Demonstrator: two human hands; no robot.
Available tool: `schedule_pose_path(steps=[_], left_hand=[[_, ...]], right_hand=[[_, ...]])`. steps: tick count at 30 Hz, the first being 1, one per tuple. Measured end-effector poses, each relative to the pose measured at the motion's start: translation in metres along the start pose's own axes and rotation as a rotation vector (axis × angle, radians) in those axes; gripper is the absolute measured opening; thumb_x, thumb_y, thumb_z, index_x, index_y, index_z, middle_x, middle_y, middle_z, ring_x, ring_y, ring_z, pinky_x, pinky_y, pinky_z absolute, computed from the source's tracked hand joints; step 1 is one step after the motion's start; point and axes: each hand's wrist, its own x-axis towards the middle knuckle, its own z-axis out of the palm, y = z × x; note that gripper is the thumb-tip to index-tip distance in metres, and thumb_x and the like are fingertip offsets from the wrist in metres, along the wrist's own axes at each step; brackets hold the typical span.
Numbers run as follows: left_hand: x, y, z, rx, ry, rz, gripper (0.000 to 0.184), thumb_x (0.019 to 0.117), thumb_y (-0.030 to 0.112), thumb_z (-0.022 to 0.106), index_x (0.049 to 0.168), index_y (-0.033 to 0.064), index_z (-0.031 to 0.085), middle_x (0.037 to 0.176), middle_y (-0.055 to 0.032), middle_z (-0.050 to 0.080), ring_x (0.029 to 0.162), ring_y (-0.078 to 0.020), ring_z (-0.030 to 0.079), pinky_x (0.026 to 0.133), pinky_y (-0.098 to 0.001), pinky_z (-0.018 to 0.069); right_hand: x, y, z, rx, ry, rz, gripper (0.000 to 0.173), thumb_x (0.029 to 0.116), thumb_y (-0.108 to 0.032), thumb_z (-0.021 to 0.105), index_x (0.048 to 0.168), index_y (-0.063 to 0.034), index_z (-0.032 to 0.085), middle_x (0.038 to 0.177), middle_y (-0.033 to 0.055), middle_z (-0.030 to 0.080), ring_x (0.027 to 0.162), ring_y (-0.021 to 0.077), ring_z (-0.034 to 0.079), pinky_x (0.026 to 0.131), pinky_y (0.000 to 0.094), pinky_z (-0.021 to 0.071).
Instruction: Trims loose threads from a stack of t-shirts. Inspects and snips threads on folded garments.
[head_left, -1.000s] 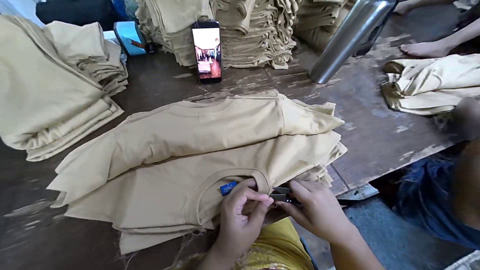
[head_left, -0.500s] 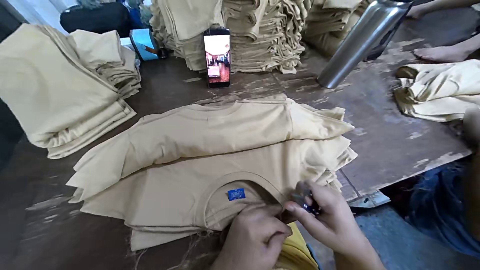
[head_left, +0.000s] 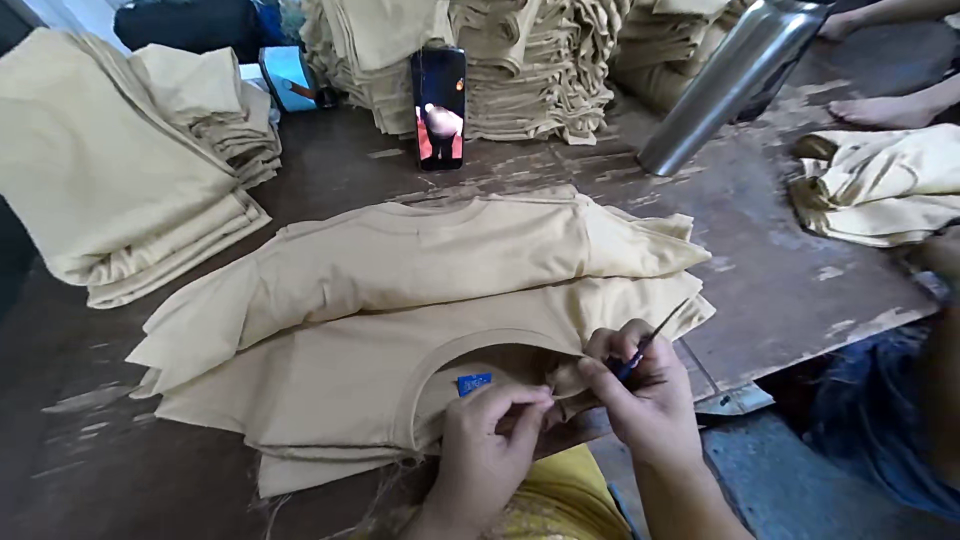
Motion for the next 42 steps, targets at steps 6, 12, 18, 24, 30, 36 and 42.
schedule_pose_path(steps=[6, 12, 18, 24, 30, 36, 42], left_hand=[[0.006, 0.01, -0.003, -0.409, -0.073, -0.271, 0.007, 0.0943, -0.001, 0.065, 0.1, 0.002, 0.064, 0.098, -0.0015, 0.073, 0.086, -0.0062, 0.071, 0.079, -0.0239, 0.0607], [-0.009, 0.008, 0.004, -0.351, -0.051, -0.098, 0.009, 0.0945, 0.004, 0.067, 0.1, 0.0092, 0.063, 0.098, 0.0018, 0.07, 0.093, -0.0031, 0.069, 0.083, -0.0203, 0.0582], [-0.011, 0.015, 0.002, -0.266, -0.098, -0.015, 0.009, 0.0919, 0.002, 0.068, 0.097, 0.0042, 0.062, 0.093, -0.0037, 0.069, 0.09, -0.0052, 0.069, 0.081, -0.0197, 0.0581], [-0.011, 0.024, -0.005, -0.141, -0.114, -0.012, 0.006, 0.0913, 0.005, 0.069, 0.093, 0.0045, 0.063, 0.091, -0.0047, 0.069, 0.094, -0.0094, 0.069, 0.085, -0.0237, 0.0588], [-0.007, 0.021, -0.006, -0.052, -0.11, 0.108, 0.005, 0.0954, 0.002, 0.064, 0.097, 0.004, 0.059, 0.096, -0.0073, 0.065, 0.094, -0.01, 0.069, 0.084, -0.0227, 0.0608], [-0.008, 0.024, -0.009, -0.034, -0.133, 0.087, 0.004, 0.0964, 0.003, 0.063, 0.099, 0.003, 0.06, 0.096, -0.0074, 0.062, 0.08, -0.0037, 0.065, 0.07, -0.014, 0.0573], [-0.009, 0.026, -0.009, -0.039, -0.129, 0.062, 0.005, 0.0937, 0.001, 0.066, 0.097, 0.0016, 0.063, 0.096, -0.0074, 0.065, 0.082, -0.0032, 0.066, 0.069, -0.0129, 0.0568]], right_hand=[[-0.001, 0.008, 0.001, 0.289, 0.061, 0.129, 0.018, 0.0918, -0.007, 0.071, 0.094, -0.0199, 0.058, 0.084, -0.0094, 0.062, 0.076, -0.0005, 0.06, 0.068, 0.0167, 0.0527], [-0.011, -0.014, -0.052, -0.795, -0.377, -0.105, 0.046, 0.1018, -0.05, 0.056, 0.087, -0.0072, 0.059, 0.066, 0.0026, 0.052, 0.057, 0.0101, 0.05, 0.052, 0.0275, 0.0443], [-0.025, -0.016, -0.042, -0.973, -0.428, -0.167, 0.049, 0.1043, -0.054, 0.044, 0.083, -0.0111, 0.056, 0.059, -0.0003, 0.047, 0.047, 0.0122, 0.046, 0.041, 0.0285, 0.0366], [-0.026, -0.017, -0.04, -1.009, -0.431, -0.156, 0.051, 0.1062, -0.053, 0.039, 0.08, -0.0119, 0.055, 0.057, -0.0015, 0.043, 0.044, 0.0123, 0.044, 0.039, 0.0293, 0.0347], [-0.026, -0.017, -0.043, -1.033, -0.447, -0.165, 0.051, 0.1073, -0.052, 0.037, 0.081, -0.0123, 0.055, 0.056, -0.0013, 0.044, 0.045, 0.0138, 0.045, 0.04, 0.0303, 0.0352], [-0.026, -0.016, -0.041, -1.031, -0.442, -0.175, 0.051, 0.1072, -0.052, 0.038, 0.08, -0.0124, 0.055, 0.057, -0.0013, 0.044, 0.045, 0.0132, 0.045, 0.04, 0.0294, 0.0338], [-0.026, -0.018, -0.037, -1.061, -0.439, -0.178, 0.05, 0.1067, -0.05, 0.038, 0.079, -0.0124, 0.056, 0.057, -0.0015, 0.045, 0.044, 0.013, 0.045, 0.039, 0.0294, 0.0334]])
